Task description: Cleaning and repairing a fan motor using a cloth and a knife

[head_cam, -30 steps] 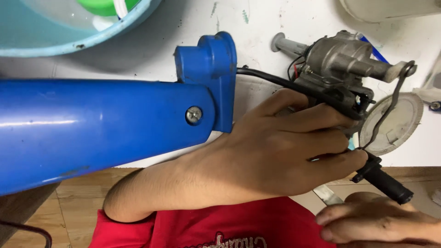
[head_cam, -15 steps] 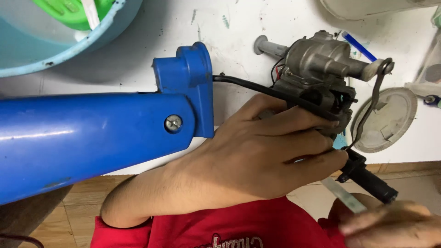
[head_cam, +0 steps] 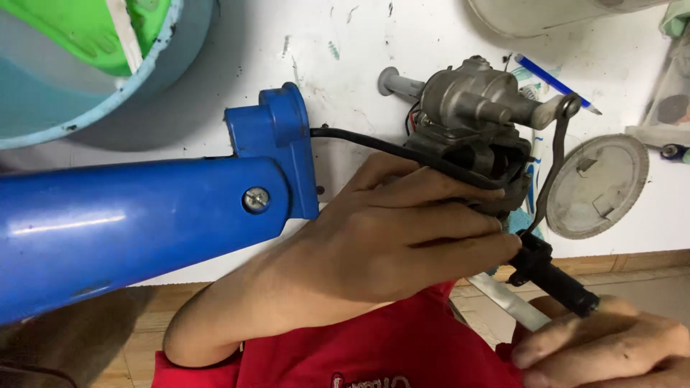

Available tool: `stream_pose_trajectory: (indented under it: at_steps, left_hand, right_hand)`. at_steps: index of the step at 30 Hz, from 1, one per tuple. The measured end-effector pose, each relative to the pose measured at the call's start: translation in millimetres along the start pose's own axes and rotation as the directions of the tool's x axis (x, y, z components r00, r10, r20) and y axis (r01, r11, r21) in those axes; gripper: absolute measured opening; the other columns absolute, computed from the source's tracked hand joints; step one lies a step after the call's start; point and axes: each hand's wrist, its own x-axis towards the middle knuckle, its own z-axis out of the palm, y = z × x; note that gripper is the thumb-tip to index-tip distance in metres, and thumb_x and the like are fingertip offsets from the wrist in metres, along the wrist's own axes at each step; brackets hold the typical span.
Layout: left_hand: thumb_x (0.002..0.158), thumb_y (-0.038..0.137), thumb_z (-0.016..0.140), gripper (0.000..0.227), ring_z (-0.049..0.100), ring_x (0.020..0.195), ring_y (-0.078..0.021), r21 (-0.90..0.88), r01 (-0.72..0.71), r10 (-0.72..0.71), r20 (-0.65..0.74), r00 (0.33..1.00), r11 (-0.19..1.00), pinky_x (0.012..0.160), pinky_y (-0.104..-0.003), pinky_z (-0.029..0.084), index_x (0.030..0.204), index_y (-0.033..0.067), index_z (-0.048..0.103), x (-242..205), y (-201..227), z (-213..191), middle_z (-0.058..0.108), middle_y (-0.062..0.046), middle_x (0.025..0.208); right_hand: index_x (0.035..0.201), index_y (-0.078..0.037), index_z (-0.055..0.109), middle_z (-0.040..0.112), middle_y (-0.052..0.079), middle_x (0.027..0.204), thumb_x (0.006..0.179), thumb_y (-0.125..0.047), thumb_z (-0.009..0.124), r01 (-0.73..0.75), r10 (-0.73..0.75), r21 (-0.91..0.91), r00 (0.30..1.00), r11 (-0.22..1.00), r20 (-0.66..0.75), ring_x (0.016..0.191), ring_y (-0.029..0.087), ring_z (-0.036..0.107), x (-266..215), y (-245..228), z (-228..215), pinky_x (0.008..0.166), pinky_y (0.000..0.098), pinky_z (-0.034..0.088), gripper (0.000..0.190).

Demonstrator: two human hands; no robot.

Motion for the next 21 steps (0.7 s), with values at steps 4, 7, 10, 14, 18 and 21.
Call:
stream_pose_trajectory:
  at_steps: [4, 7, 10, 14, 18, 21]
  left_hand:
    - [0.110, 0.005, 0.071, 0.017, 0.064, 0.129, -0.0293, -0.001, -0.012, 0.012, -0.004, 1.000, 1.000, 0.099, -0.041, 0.038, 0.127, 0.0076, 0.068, 1, 0, -1, 0.077, -0.006, 0.123]
    - [0.110, 0.007, 0.069, 0.015, 0.064, 0.127, -0.0287, 0.000, -0.011, 0.011, 0.000, 1.000, 1.000, 0.099, -0.041, 0.037, 0.125, 0.0076, 0.069, 3, 1, -2, 0.076, -0.006, 0.121]
    - [0.110, 0.007, 0.070, 0.015, 0.063, 0.128, -0.0284, 0.001, -0.016, 0.016, -0.005, 1.000, 1.000, 0.099, -0.040, 0.036, 0.125, 0.0079, 0.069, 2, -1, 0, 0.076, -0.006, 0.122]
    - [0.110, 0.005, 0.071, 0.017, 0.061, 0.130, -0.0287, 0.009, -0.024, 0.024, -0.002, 1.000, 1.000, 0.100, -0.042, 0.037, 0.126, 0.0075, 0.069, -1, -1, -1, 0.075, -0.006, 0.124]
    - [0.109, 0.008, 0.070, 0.018, 0.060, 0.131, -0.0272, 0.008, -0.031, 0.031, 0.014, 0.999, 0.999, 0.101, -0.042, 0.036, 0.127, 0.0077, 0.068, 0, -1, 1, 0.075, -0.006, 0.125]
    - [0.111, 0.008, 0.066, 0.016, 0.061, 0.130, -0.0274, 0.019, -0.036, 0.036, 0.001, 0.999, 0.999, 0.098, -0.042, 0.035, 0.127, 0.0082, 0.067, 0, 0, 1, 0.075, -0.005, 0.125]
  right_hand:
    - [0.073, -0.022, 0.079, 0.091, -0.003, 0.081, 0.090, -0.035, 0.063, -0.060, 0.064, 0.108, 0.997, 0.992, -0.032, 0.080, 0.012, 0.100, 15, -13, 12, 0.094, 0.0345, 0.078, 0.027]
    - [0.065, -0.016, 0.076, 0.090, 0.003, 0.080, 0.091, -0.037, 0.058, -0.149, 0.151, 0.034, 0.987, 0.988, -0.056, 0.078, 0.015, 0.099, 38, -33, 28, 0.081, 0.0263, 0.085, 0.037]
    - [0.073, -0.017, 0.079, 0.091, 0.002, 0.089, 0.090, -0.034, 0.061, -0.158, 0.159, -0.023, 0.985, 0.987, 0.068, 0.090, 0.015, 0.096, 40, -35, 14, 0.080, 0.0251, 0.081, 0.031]
    - [0.081, -0.022, 0.086, 0.093, -0.004, 0.098, 0.093, -0.032, 0.056, -0.154, 0.166, -0.098, 0.978, 0.983, 0.129, 0.098, 0.011, 0.098, 41, -44, 15, 0.076, 0.0250, 0.074, 0.034]
    - [0.075, -0.014, 0.078, 0.092, 0.000, 0.099, 0.095, -0.036, 0.055, -0.127, 0.141, -0.083, 0.972, 0.988, 0.187, 0.098, 0.016, 0.098, 54, -48, 17, 0.083, 0.0255, 0.078, 0.038]
    - [0.067, -0.013, 0.073, 0.091, 0.000, 0.087, 0.092, -0.034, 0.055, -0.099, 0.107, -0.098, 0.991, 0.990, 0.077, 0.087, 0.014, 0.099, 58, -53, 25, 0.078, 0.0223, 0.082, 0.038]
